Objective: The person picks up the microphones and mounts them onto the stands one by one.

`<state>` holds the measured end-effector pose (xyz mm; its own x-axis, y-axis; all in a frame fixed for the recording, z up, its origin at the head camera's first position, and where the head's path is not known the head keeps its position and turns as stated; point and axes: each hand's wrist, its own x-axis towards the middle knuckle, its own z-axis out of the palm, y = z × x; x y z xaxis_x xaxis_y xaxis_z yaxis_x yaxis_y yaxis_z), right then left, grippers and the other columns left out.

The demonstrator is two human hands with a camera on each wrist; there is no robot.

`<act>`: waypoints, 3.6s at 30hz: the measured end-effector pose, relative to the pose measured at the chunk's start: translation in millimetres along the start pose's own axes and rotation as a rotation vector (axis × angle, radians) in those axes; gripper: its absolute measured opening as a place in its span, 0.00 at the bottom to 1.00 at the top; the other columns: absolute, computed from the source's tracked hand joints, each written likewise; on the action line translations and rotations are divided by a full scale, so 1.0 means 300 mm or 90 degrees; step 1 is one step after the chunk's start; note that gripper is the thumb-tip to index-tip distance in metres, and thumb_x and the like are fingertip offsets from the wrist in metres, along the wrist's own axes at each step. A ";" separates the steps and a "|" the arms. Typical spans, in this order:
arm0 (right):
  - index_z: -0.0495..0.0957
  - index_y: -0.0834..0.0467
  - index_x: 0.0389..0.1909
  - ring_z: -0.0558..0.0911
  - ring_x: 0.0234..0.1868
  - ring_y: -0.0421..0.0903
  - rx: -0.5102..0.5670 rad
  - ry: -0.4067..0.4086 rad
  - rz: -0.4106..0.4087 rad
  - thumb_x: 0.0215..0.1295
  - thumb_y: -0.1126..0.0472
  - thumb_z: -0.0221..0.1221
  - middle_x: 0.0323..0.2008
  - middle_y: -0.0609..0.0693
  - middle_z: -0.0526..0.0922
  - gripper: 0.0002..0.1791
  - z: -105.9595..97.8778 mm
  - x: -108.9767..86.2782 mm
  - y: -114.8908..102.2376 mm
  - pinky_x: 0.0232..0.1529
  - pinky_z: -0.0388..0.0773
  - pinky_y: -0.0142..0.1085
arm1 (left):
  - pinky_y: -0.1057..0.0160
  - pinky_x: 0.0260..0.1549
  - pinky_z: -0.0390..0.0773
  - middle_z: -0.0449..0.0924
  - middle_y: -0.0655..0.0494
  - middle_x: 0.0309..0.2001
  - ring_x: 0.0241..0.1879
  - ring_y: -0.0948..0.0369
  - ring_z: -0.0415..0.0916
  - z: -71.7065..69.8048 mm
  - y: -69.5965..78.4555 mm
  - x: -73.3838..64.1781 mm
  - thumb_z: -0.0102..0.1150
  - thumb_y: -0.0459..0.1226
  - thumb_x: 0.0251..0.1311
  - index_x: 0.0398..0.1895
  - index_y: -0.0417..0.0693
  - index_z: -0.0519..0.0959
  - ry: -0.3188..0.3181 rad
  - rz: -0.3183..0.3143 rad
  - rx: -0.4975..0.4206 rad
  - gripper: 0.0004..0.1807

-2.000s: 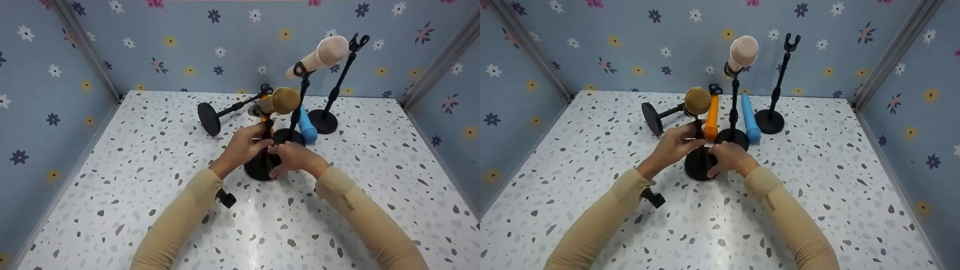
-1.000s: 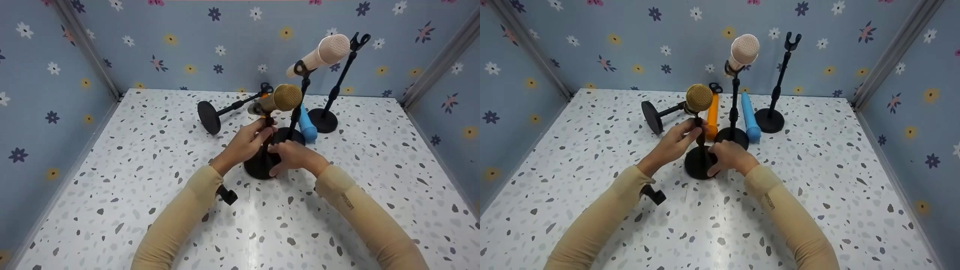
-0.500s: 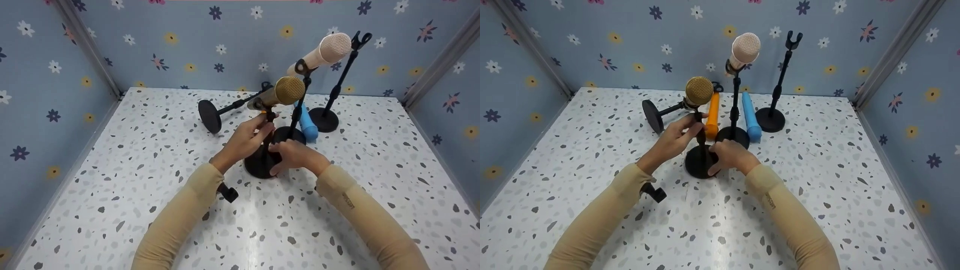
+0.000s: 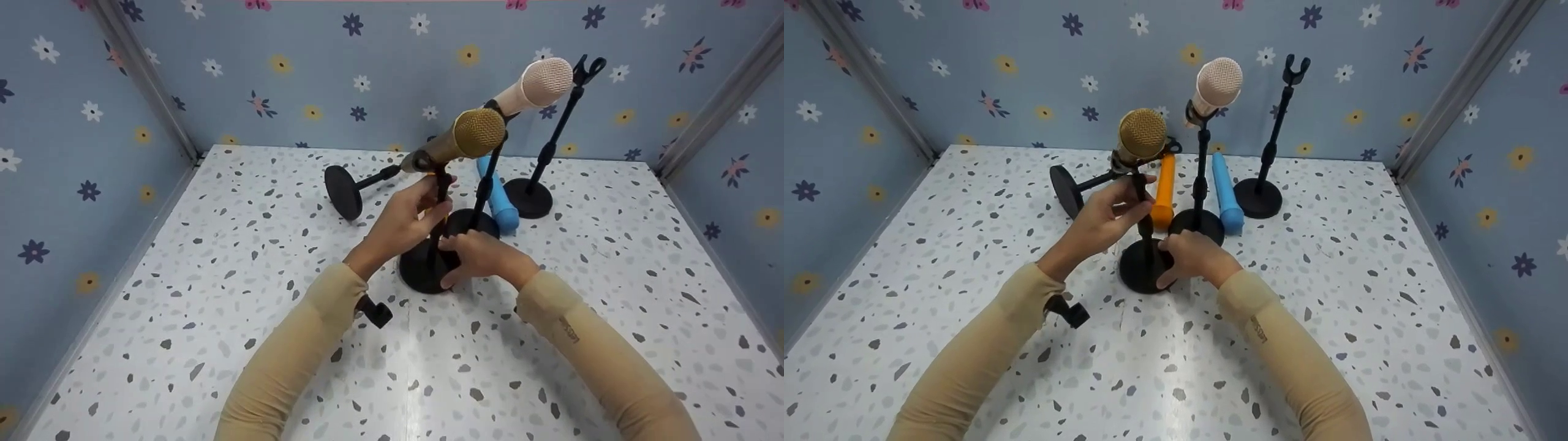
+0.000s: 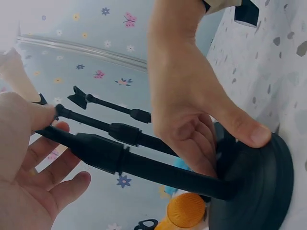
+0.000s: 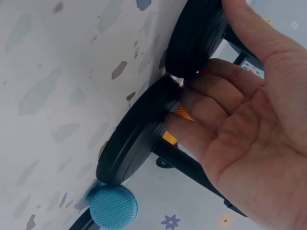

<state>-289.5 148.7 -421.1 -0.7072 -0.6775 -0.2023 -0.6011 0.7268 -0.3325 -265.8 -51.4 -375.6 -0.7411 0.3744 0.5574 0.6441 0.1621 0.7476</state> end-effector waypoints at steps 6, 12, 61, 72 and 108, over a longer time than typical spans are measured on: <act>0.78 0.62 0.64 0.84 0.49 0.50 -0.016 -0.003 0.005 0.53 0.45 0.76 0.59 0.58 0.82 0.40 -0.002 0.000 -0.002 0.53 0.81 0.45 | 0.64 0.44 0.82 0.82 0.49 0.43 0.42 0.60 0.83 -0.007 0.029 0.013 0.60 0.27 0.68 0.63 0.40 0.75 -0.007 -0.026 0.005 0.20; 0.77 0.62 0.65 0.83 0.53 0.53 -0.024 -0.009 0.008 0.54 0.44 0.75 0.62 0.59 0.79 0.41 -0.005 0.001 -0.003 0.57 0.79 0.46 | 0.65 0.45 0.82 0.82 0.50 0.47 0.44 0.59 0.83 -0.012 0.056 0.033 0.59 0.23 0.64 0.68 0.43 0.70 -0.035 -0.050 0.027 0.29; 0.76 0.62 0.66 0.83 0.52 0.52 0.005 -0.010 0.003 0.55 0.44 0.75 0.63 0.58 0.79 0.41 -0.002 -0.006 0.010 0.54 0.80 0.45 | 0.60 0.49 0.81 0.84 0.53 0.48 0.50 0.57 0.83 -0.012 0.052 0.038 0.58 0.27 0.70 0.61 0.44 0.75 -0.038 -0.063 -0.054 0.18; 0.72 0.58 0.70 0.81 0.53 0.50 0.016 -0.021 0.024 0.57 0.44 0.74 0.65 0.56 0.77 0.43 0.006 0.007 -0.007 0.57 0.78 0.45 | 0.58 0.47 0.82 0.83 0.53 0.45 0.46 0.58 0.83 -0.030 0.038 0.029 0.57 0.26 0.70 0.60 0.44 0.72 -0.035 -0.043 -0.021 0.18; 0.75 0.69 0.62 0.84 0.50 0.62 0.580 0.317 -0.127 0.73 0.69 0.59 0.50 0.63 0.83 0.19 -0.014 -0.059 -0.097 0.49 0.83 0.38 | 0.54 0.49 0.78 0.82 0.54 0.42 0.46 0.60 0.82 -0.020 0.033 0.036 0.58 0.29 0.70 0.59 0.46 0.74 -0.049 -0.039 -0.014 0.16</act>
<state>-261.1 140.1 -404.0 -0.8235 -0.5019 0.2643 -0.3628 0.1077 -0.9256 -268.7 -51.1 -360.1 -0.7616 0.4341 0.4811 0.5930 0.1678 0.7875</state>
